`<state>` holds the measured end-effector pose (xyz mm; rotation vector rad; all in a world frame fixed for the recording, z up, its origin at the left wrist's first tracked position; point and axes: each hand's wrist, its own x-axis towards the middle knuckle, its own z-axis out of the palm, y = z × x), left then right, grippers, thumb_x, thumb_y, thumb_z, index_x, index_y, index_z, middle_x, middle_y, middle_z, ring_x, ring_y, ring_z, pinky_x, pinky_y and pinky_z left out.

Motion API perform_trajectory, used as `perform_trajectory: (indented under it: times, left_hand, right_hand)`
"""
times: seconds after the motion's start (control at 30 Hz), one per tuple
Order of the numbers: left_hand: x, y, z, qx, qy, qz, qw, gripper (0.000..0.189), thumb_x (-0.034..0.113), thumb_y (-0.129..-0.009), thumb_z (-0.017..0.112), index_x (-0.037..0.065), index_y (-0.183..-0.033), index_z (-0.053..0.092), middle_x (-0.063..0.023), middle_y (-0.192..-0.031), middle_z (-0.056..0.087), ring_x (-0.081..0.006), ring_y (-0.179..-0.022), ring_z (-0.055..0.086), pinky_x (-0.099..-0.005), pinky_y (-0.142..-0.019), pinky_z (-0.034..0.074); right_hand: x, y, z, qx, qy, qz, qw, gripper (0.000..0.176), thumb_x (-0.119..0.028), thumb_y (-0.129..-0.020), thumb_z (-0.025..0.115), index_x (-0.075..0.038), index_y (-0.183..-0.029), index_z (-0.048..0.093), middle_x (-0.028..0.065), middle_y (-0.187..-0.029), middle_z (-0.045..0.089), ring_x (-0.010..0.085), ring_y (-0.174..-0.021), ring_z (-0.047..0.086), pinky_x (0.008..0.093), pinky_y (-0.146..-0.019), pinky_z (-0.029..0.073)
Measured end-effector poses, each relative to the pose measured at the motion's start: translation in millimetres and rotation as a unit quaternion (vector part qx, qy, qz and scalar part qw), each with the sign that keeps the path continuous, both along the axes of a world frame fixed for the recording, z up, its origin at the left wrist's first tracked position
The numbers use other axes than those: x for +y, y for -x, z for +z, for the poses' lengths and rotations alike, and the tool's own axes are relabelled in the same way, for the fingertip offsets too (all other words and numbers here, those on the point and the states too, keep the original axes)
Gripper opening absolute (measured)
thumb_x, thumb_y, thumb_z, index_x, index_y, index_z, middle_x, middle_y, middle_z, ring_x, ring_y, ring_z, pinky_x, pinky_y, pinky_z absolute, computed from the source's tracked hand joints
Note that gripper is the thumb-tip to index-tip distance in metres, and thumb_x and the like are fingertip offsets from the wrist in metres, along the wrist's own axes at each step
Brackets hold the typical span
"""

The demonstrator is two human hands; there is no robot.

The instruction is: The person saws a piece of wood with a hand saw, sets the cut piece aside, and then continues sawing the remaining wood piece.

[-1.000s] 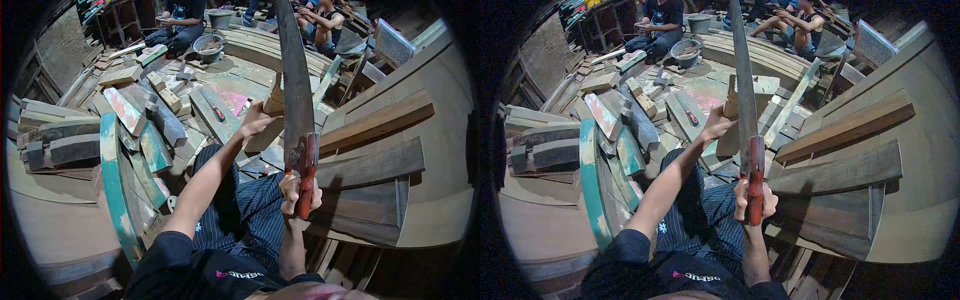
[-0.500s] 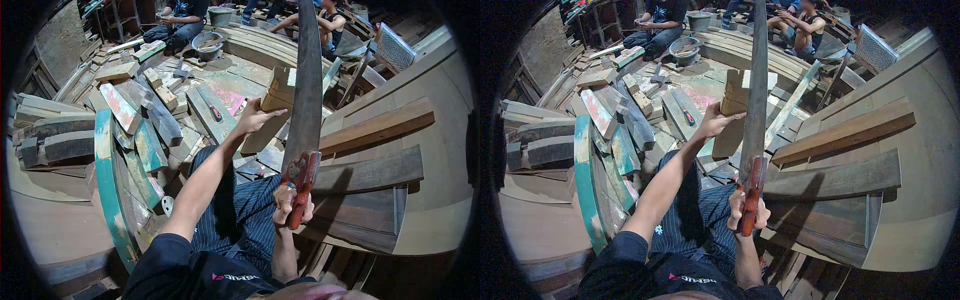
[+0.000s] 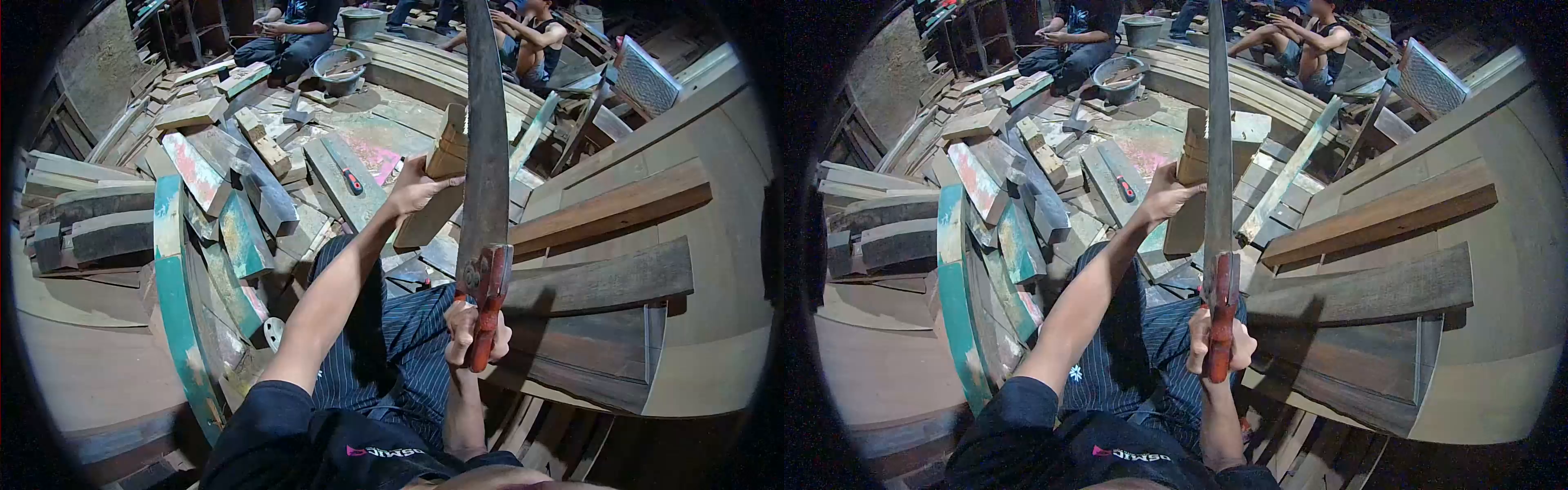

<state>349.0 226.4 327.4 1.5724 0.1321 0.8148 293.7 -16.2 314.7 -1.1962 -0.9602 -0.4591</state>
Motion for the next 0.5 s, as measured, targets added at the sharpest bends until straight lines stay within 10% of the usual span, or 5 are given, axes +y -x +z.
perform_trajectory:
  times: [0.5]
  left_hand:
    - [1, 1, -4, 0.051, -0.035, -0.024, 0.998, 0.033, -0.001, -0.078, 0.073, -0.005, -0.109, 0.061, -0.0074, -0.103, 0.068, -0.0122, -0.093, 0.063, -0.0296, -0.081, 0.052]
  right_hand:
    - [-2, -2, -7, 0.019, 0.037, -0.016, 0.999, 0.028, -0.026, -0.084, 0.064, 0.001, -0.075, 0.059, 0.0083, -0.06, 0.061, 0.0175, -0.049, 0.061, 0.0269, -0.046, 0.046]
